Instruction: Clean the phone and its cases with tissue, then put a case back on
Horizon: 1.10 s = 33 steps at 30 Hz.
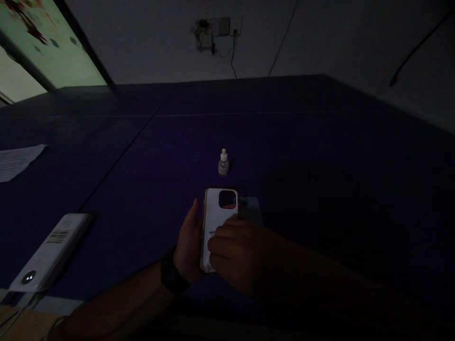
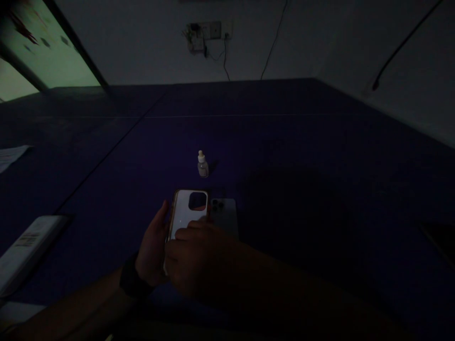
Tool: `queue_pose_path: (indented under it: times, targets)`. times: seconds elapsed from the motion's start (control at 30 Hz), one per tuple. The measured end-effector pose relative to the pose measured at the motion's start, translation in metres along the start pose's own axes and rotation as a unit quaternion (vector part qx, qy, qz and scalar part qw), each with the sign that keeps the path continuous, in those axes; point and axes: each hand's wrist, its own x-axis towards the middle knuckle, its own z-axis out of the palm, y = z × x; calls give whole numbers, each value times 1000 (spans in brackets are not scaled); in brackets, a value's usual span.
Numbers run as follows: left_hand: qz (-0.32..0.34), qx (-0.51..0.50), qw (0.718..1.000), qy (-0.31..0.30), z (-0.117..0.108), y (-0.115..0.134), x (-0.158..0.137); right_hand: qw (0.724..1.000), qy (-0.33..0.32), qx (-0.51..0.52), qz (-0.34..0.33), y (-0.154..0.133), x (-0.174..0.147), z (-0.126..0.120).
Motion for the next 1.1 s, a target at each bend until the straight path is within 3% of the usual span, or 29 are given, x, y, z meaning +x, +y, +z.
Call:
queue_pose_path:
  times: [0.2,0.4,0.57,0.77,0.97,1.1]
  targets:
    - [-5,2,1000,2,-2,1,-1,999,10,-39,20,4,0,-1]
    - [-15,10,1000,0,-1,0,-2,1000,-11,-3,5,0,0,1]
    - [-19,13,1000,-4,-2,0,-2,997,-30,-62,27,7,-1,-2]
    - [-16,7,1000,-1,-1,-2,0,1000,-21,8,8,2,1,-1]
    - [8,5,1000,1,-1,-2,4,999,-9,-40,18,7,0,-5]
    - [19,8,1000,4,0,-2,3,999,-32,-1,10,1,3,-3]
